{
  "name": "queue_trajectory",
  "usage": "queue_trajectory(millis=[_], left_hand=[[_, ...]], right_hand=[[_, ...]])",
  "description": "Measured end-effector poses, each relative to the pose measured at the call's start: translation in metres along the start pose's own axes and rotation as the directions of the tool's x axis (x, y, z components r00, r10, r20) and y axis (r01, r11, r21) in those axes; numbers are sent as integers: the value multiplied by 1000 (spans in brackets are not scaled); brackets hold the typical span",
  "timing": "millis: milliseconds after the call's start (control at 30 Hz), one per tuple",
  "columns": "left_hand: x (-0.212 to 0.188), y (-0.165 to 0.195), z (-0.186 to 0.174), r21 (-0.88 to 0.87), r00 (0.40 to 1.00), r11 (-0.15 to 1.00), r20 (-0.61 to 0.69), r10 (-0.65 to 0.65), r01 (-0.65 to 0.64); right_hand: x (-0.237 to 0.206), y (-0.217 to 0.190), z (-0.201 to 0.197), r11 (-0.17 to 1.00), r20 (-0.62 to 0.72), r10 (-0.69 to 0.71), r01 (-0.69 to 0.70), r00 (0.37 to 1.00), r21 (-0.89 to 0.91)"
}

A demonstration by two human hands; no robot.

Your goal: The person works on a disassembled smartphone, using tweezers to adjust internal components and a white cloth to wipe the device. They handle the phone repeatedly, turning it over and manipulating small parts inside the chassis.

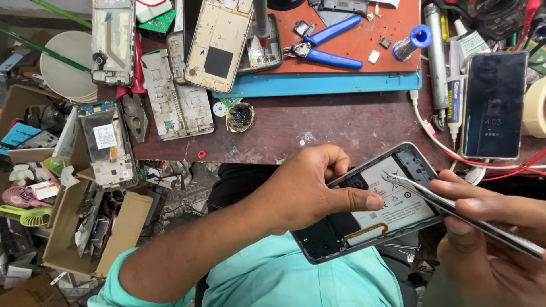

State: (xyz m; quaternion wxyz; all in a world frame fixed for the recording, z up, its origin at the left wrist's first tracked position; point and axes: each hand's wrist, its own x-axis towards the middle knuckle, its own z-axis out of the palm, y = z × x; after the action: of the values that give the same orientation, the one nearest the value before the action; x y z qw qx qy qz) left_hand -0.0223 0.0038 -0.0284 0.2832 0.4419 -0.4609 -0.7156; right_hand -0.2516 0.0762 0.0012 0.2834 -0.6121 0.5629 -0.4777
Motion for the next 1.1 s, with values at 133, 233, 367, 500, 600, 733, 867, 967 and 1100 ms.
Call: queue_trajectory(millis=[133, 233, 367, 500, 600, 733, 867, 967, 1100], left_hand=[[2, 1, -1, 75, 999, 997, -33, 12, -9], [2, 4, -3, 177, 991, 982, -110, 81, -60], [-1, 10, -6, 373, 953, 914, -185, 242, -159], [-1, 14, -10, 658, 939, 747, -186, 290, -100], [1, 15, -9, 753, 932, 649, -147, 330, -110], [2, 9, -4, 865, 838, 416, 11, 546, -282], [3, 1, -2, 911, 693, 138, 190, 696, -388], [9, -5, -3, 936, 594, -18, 237, 768, -351], [22, -12, -7, 945, 511, -167, 294, 808, -280]], right_hand=[[-2, 34, -2, 946, -121, 17, 24, 992, 323], [9, 58, -6, 872, -109, 20, 35, 994, 487], [42, 67, -13, 827, 4, 32, -29, 999, 562], [75, 64, 2, 897, 33, 352, -327, 936, -296], [86, 75, 33, 768, 233, 47, 115, 971, -631], [90, 101, 61, 588, 358, -261, 442, 897, -678], [88, 105, 54, 670, 280, -408, 493, 869, -555], [81, 90, 49, 841, 70, -425, 423, 902, -337], [76, 75, 67, 784, 9, -578, 558, 816, -273]])
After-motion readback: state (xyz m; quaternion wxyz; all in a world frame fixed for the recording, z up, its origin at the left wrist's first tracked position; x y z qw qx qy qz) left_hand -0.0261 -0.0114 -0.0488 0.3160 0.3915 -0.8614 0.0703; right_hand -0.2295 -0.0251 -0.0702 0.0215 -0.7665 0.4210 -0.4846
